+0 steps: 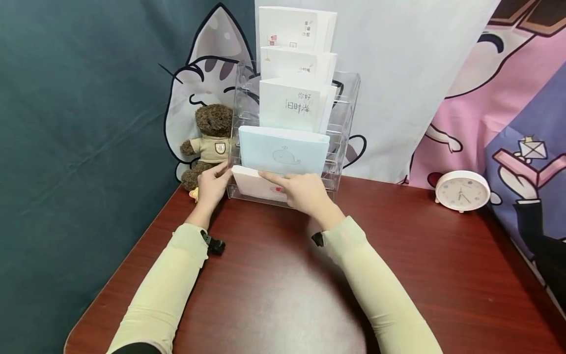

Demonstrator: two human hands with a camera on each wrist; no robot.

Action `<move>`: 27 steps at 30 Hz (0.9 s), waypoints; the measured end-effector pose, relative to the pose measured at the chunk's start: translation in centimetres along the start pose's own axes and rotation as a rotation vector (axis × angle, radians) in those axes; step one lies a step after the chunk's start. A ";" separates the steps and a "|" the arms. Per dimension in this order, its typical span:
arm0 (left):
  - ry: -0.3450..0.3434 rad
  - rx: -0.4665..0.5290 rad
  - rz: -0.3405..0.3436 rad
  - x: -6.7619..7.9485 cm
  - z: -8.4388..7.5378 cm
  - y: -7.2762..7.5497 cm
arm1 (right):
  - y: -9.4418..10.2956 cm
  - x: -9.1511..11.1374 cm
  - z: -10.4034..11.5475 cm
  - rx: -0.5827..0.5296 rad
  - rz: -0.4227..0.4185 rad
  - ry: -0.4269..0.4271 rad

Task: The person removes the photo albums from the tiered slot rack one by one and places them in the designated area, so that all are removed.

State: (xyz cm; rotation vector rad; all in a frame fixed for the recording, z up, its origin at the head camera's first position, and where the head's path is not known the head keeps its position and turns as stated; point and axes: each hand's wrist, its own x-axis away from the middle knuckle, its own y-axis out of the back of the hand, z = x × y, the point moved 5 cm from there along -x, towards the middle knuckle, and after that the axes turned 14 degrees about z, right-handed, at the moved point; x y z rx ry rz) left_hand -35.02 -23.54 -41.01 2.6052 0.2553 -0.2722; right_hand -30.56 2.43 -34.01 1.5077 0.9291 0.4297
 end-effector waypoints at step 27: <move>0.023 0.053 -0.037 0.1 -0.1 -0.2 | 8.5 6.9 -3.7 -0.495 -0.646 0.079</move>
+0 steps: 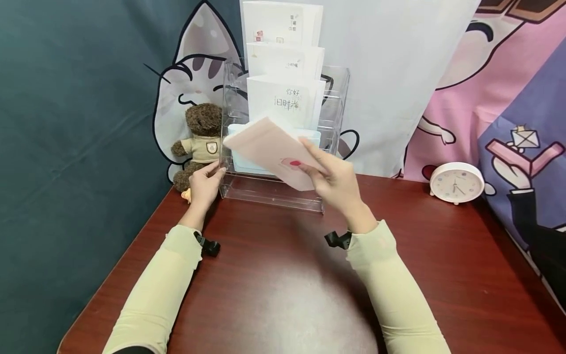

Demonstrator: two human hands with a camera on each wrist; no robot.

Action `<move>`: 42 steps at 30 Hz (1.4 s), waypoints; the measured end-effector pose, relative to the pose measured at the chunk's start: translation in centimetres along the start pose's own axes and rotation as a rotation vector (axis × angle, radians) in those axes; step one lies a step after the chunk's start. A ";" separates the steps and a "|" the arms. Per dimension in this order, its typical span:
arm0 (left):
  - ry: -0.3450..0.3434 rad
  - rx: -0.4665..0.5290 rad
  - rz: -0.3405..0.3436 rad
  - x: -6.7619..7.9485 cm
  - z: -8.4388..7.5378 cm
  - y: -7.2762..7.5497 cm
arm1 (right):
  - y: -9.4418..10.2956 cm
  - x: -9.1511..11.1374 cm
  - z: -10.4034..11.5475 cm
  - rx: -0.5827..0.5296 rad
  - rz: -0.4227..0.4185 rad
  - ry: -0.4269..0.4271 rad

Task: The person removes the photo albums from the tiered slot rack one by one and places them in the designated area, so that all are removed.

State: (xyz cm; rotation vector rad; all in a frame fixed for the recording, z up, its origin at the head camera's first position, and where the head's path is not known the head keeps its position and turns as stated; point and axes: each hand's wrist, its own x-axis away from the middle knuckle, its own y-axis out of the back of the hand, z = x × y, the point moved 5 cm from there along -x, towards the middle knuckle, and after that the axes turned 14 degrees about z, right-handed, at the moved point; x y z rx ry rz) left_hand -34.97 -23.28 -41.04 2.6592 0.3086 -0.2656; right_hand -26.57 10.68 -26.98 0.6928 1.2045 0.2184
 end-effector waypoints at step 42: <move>-0.012 -0.027 0.011 -0.3 0.2 0.1 | 4.6 18.6 -16.7 -0.570 -0.507 -0.915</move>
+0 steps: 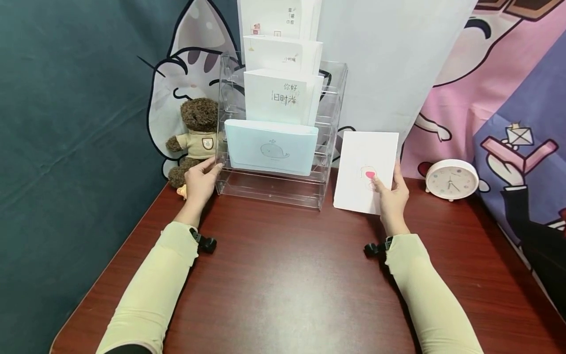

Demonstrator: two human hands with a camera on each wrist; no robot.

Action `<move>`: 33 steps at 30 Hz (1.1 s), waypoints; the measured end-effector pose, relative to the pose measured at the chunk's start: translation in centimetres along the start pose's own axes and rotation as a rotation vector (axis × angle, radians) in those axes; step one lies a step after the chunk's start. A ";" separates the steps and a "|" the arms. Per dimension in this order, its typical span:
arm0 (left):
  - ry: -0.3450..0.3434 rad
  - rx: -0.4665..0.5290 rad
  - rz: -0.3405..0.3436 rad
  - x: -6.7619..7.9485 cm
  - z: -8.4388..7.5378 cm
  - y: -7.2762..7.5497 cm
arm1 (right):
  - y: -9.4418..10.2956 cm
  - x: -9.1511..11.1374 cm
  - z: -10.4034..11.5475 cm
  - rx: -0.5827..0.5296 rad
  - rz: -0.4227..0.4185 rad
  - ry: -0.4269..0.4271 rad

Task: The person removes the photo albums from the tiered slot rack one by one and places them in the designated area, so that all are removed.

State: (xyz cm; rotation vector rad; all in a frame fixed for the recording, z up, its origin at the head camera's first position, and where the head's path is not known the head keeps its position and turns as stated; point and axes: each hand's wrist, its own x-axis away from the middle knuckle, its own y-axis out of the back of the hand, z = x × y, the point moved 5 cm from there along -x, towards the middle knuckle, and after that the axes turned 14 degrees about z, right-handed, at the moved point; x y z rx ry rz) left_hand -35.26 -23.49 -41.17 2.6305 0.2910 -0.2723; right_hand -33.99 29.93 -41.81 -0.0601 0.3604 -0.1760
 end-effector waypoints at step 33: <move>0.004 0.008 0.007 0.1 0.3 0.0 | 0.4 0.8 -4.3 0.302 0.103 -0.430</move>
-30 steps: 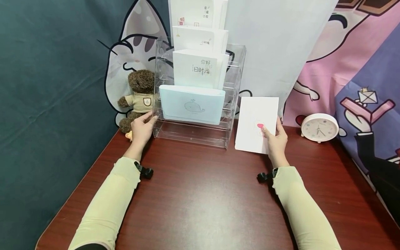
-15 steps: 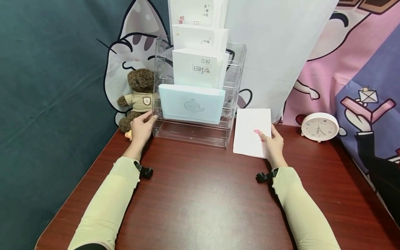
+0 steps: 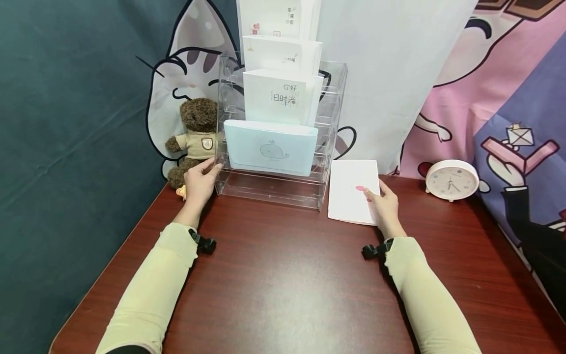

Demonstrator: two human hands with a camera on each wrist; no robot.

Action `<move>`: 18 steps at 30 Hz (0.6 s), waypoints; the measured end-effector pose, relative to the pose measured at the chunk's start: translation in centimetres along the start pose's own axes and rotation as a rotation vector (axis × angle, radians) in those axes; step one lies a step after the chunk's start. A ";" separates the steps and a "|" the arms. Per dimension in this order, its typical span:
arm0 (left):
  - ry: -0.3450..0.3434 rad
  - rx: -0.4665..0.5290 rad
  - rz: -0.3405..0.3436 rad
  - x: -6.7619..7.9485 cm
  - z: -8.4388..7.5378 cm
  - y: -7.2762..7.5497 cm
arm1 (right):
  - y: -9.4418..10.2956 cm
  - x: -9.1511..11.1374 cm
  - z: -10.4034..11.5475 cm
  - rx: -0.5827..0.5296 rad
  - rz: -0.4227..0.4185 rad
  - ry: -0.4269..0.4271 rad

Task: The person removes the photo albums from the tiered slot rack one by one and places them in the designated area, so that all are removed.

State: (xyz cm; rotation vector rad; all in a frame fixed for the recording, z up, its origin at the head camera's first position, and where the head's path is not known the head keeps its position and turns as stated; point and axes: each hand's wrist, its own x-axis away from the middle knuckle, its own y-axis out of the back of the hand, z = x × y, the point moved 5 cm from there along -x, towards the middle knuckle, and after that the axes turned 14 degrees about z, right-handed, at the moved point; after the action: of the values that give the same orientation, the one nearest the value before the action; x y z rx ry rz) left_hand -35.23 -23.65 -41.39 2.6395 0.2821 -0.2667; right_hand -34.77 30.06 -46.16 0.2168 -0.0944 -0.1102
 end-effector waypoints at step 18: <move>0.012 0.016 0.000 0.1 -0.1 0.0 | -0.3 1.0 -0.3 0.206 -0.007 -0.020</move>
State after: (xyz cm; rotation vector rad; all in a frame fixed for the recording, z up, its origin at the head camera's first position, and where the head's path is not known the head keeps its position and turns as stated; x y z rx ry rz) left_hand -35.16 -23.58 -41.38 2.6574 0.2854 -0.2544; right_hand -33.81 29.73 -46.40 0.4216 -0.1247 -0.1093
